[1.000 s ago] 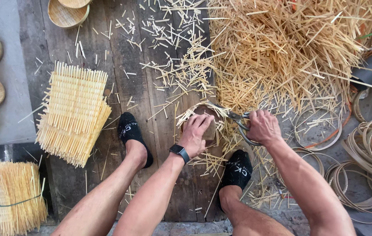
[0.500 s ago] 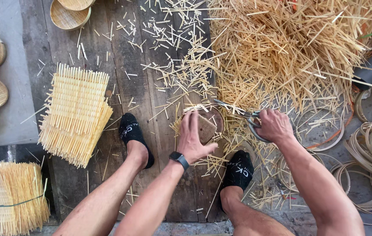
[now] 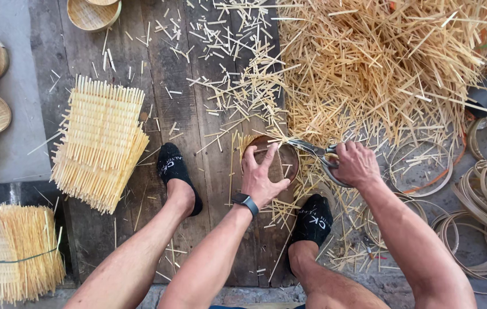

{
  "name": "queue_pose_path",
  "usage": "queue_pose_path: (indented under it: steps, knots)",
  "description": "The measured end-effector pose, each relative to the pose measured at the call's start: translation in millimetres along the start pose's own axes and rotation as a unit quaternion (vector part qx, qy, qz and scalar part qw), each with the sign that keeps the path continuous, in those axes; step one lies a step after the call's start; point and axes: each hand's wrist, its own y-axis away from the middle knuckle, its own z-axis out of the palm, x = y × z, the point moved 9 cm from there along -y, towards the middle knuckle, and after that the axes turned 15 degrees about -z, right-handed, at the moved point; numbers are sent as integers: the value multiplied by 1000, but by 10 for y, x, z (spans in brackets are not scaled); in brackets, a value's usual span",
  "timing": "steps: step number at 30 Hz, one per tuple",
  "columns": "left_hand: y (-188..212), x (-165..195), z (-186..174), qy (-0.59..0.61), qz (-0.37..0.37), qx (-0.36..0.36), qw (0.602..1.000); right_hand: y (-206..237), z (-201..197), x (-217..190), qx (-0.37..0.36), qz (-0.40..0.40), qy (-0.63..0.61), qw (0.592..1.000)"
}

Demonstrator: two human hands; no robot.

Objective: The person sits on the floor weaving thin bamboo strips into a round woven sieve, pressing and fitting a bamboo rim ring around the woven mat, then trims excess strip ends with scissors and sets finished woven pieces onto a stack beside them.

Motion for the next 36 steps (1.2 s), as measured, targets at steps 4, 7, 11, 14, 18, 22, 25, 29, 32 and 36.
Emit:
queue_pose_path:
  steps: [4, 7, 11, 14, 18, 22, 25, 29, 32, 36]
  knots:
    - [8, 124, 5, -8, 65, 9, 998, -78, -23, -114, 17, -21, 31, 999]
    - [15, 56, -57, -22, 71, 49, 996, -42, 16, -24, -20, -4, 2, 1000]
    - [40, -60, -177, 95, 45, 109, 988, -13, 8, 10, -9, -16, 11, 1000]
    - [12, -50, -122, 83, 54, 77, 992, -130, 11, -123, 46, -35, 34, 998]
    - [-49, -95, -123, 52, 55, 46, 996, -117, 192, -12, -7, 2, 6, 1000]
    - [-98, -139, -95, 39, 52, 31, 997, -46, 132, 44, -6, -10, 26, 1000]
    - [-117, -117, -69, 17, 88, 4, 996, -121, 42, -61, 36, -24, 36, 998]
    - [-59, -42, -124, -27, 116, 26, 993, -190, 182, -56, -8, -12, 0, 1000]
    - [-28, -122, -85, 2, -18, 31, 999, -116, 210, 50, -13, -14, 10, 1000]
    - [45, 53, -99, 42, 3, 68, 997, -62, -98, -69, 134, -51, 50, 988]
